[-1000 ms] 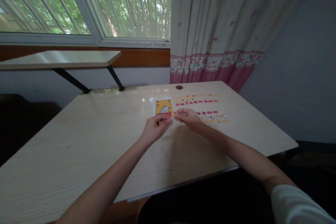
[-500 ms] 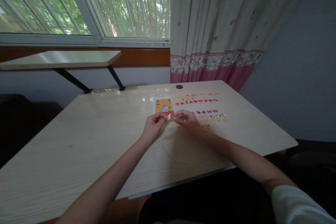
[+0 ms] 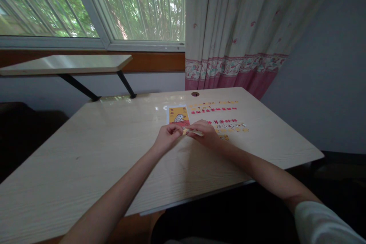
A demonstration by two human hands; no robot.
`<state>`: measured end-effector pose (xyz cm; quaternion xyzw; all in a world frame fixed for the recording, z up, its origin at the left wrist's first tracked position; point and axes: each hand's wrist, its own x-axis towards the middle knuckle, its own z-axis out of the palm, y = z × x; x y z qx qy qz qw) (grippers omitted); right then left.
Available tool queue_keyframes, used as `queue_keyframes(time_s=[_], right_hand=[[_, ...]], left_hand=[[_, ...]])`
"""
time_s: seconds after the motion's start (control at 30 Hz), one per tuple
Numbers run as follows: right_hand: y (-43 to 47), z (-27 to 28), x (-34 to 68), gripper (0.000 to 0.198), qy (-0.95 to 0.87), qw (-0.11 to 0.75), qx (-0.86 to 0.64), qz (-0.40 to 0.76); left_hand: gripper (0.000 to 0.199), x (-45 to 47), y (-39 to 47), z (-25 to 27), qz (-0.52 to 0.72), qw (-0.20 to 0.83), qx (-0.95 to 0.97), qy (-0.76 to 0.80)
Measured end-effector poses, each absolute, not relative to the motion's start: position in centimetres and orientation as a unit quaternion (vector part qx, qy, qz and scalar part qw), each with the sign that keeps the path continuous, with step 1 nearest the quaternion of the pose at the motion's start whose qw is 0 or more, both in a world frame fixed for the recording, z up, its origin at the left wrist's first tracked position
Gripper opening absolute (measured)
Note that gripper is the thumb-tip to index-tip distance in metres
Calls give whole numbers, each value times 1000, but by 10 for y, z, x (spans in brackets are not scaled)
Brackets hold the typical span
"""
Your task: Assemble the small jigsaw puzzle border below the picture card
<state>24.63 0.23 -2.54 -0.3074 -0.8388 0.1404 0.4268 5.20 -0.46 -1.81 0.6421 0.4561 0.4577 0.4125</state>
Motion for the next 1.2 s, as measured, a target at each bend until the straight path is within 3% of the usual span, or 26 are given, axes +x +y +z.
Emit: queue_keyframes(time_s=[0.17,0.33,0.47,0.77,0.97,1.2], right_hand=[[5,-25,249,20,-834,435,-330,78],[9,-27,250,22,-814,500,-294,-4],[8,-28,249,21,-821,491,-289,-34],[4,-27,249,26,-837,452,-308,-30],[3,-25,250,34,-822,451,-349,-5],[5,-31,253,23,-822,438,-363,13]], left_hand=[[20,51,-6,-20,494,405,643,423],[20,49,-15,-10,494,226,742,393],[18,48,-17,-7,487,134,785,359],[14,47,-16,-15,475,78,806,345],[10,39,-15,8,484,30,808,336],[12,8,-6,27,457,-18,827,328]])
